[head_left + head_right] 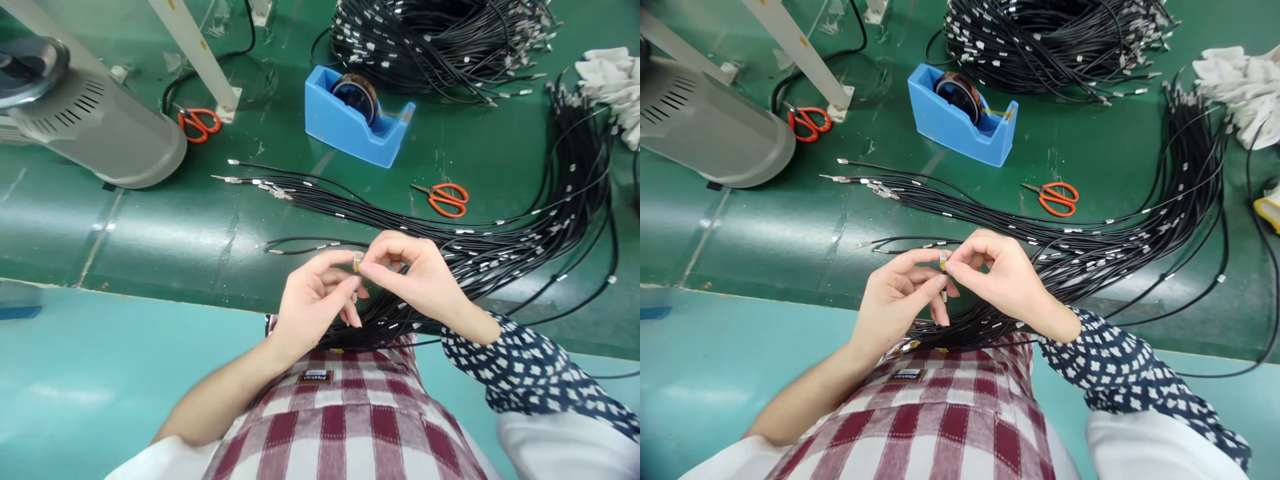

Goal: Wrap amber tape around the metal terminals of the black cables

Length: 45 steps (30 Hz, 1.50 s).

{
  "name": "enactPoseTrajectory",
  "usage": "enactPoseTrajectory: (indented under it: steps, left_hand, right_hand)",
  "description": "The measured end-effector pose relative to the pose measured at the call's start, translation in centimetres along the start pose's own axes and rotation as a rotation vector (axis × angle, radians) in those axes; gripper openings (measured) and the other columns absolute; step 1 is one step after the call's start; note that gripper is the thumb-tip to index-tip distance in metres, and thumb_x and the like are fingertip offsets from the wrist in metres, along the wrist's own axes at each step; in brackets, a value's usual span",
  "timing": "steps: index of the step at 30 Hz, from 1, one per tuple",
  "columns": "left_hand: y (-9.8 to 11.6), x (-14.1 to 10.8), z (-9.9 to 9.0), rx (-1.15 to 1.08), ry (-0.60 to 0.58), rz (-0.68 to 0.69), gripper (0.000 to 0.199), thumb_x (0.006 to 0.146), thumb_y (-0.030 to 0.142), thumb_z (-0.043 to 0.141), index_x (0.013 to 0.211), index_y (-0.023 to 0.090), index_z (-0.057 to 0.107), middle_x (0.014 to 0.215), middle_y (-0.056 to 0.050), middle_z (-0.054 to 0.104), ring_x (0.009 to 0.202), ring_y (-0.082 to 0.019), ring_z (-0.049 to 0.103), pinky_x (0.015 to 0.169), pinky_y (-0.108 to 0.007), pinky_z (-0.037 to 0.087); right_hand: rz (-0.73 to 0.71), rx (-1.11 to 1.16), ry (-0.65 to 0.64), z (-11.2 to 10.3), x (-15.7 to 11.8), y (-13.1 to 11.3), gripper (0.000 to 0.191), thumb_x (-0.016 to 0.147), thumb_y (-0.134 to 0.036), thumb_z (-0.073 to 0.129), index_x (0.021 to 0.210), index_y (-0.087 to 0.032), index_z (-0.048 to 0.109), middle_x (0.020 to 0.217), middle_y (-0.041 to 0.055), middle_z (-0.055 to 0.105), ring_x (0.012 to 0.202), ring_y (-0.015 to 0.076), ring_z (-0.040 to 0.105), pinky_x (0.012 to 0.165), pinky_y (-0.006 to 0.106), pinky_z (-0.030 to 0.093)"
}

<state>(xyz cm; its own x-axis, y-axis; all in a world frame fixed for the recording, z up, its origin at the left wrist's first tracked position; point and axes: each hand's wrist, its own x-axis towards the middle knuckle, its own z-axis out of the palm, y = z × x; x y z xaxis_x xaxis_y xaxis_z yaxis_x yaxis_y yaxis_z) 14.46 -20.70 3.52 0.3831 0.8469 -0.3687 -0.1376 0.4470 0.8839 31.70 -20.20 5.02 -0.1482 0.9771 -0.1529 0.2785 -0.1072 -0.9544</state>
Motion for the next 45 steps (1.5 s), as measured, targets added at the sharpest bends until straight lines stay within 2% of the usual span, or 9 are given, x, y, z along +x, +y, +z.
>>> enactPoseTrajectory:
  steps: [5,11,14,16,20,24,31,38,45]
  left_hand:
    - [-0.3,0.0,0.0,0.01,0.005,0.043,0.024,0.086,0.029,0.067,0.106,0.016,0.061,0.065,0.002,0.068,0.039,-0.012,0.063,0.038,-0.02,0.049]
    - [-1.1,0.8,-0.3,-0.033,0.017,0.115,0.016,0.091,0.032,0.061,0.098,0.017,0.062,0.061,0.003,0.063,0.033,-0.009,0.056,0.03,-0.017,0.039]
    - [-1.3,1.0,-0.6,-0.071,-0.022,0.117,0.018,0.094,0.032,0.056,0.102,0.017,0.062,0.063,0.002,0.064,0.035,-0.01,0.057,0.032,-0.018,0.042]
    - [-1.4,0.9,-0.7,-0.079,-0.007,0.098,0.017,0.09,0.03,0.062,0.103,0.019,0.06,0.067,0.003,0.066,0.036,-0.009,0.057,0.033,-0.018,0.042]
    - [-1.4,0.8,-0.8,-0.053,0.047,0.042,0.023,0.074,0.021,0.079,0.079,0.017,0.057,0.065,0.005,0.064,0.035,-0.006,0.054,0.034,-0.015,0.039]
    - [-1.3,0.9,-0.9,-0.09,0.034,0.022,0.019,0.077,0.023,0.076,0.074,0.014,0.06,0.062,0.002,0.066,0.036,-0.007,0.055,0.035,-0.016,0.04]
    - [-1.3,0.7,-0.5,-0.129,0.039,0.026,0.017,0.078,0.023,0.076,0.072,0.014,0.062,0.063,0.001,0.068,0.036,-0.006,0.055,0.036,-0.016,0.042]
    - [-2.2,0.6,-0.6,-0.111,0.033,0.099,0.013,0.081,0.021,0.073,0.075,0.014,0.063,0.068,-0.001,0.07,0.039,-0.005,0.055,0.039,-0.016,0.042]
    - [-2.1,0.7,-0.8,-0.105,-0.014,0.108,0.012,0.083,0.022,0.07,0.076,0.014,0.064,0.069,-0.001,0.07,0.04,-0.006,0.055,0.041,-0.018,0.042]
  right_hand:
    - [-0.031,0.106,0.019,0.8,-0.2,0.6,0.017,0.084,-0.024,0.066,0.07,-0.016,0.061,0.069,-0.0013,0.058,0.053,0.0078,0.055,0.048,0.023,0.043]
    - [-0.076,0.168,0.053,1.5,-0.2,1.1,0.017,0.084,-0.019,0.065,0.069,-0.015,0.06,0.069,-0.0026,0.056,0.052,0.0058,0.055,0.048,0.021,0.042]
    - [-0.087,0.203,0.06,1.5,-0.2,1.0,0.016,0.085,-0.02,0.066,0.07,-0.015,0.06,0.072,-0.0022,0.057,0.052,0.0059,0.057,0.048,0.021,0.043]
    - [-0.105,0.174,0.078,1.5,-0.2,1.0,0.015,0.084,-0.019,0.066,0.07,-0.015,0.061,0.072,-0.0019,0.057,0.054,0.006,0.056,0.049,0.021,0.043]
    - [-0.148,0.073,0.121,1.3,-0.2,1.3,0.011,0.082,-0.019,0.068,0.072,-0.015,0.066,0.075,-0.0003,0.057,0.059,0.0067,0.052,0.052,0.02,0.043]
    - [-0.165,0.066,0.078,1.0,-0.1,1.4,0.009,0.083,-0.02,0.069,0.076,-0.015,0.069,0.079,0.0018,0.061,0.06,0.0075,0.054,0.052,0.021,0.044]
    - [-0.103,0.194,0.054,1.1,-0.1,1.2,0.01,0.083,-0.022,0.069,0.076,-0.015,0.07,0.083,0.0026,0.062,0.054,0.0068,0.058,0.049,0.022,0.046]
    - [0.084,0.478,-0.03,1.2,0.6,1.7,0.02,0.072,-0.032,0.08,0.07,-0.014,0.071,0.073,0.0022,0.065,0.055,0.0088,0.057,0.046,0.02,0.043]
    - [0.053,0.558,-0.107,1.2,1.0,2.7,0.018,0.075,-0.03,0.077,0.072,-0.015,0.068,0.069,0.0001,0.064,0.051,0.0058,0.051,0.043,0.018,0.038]
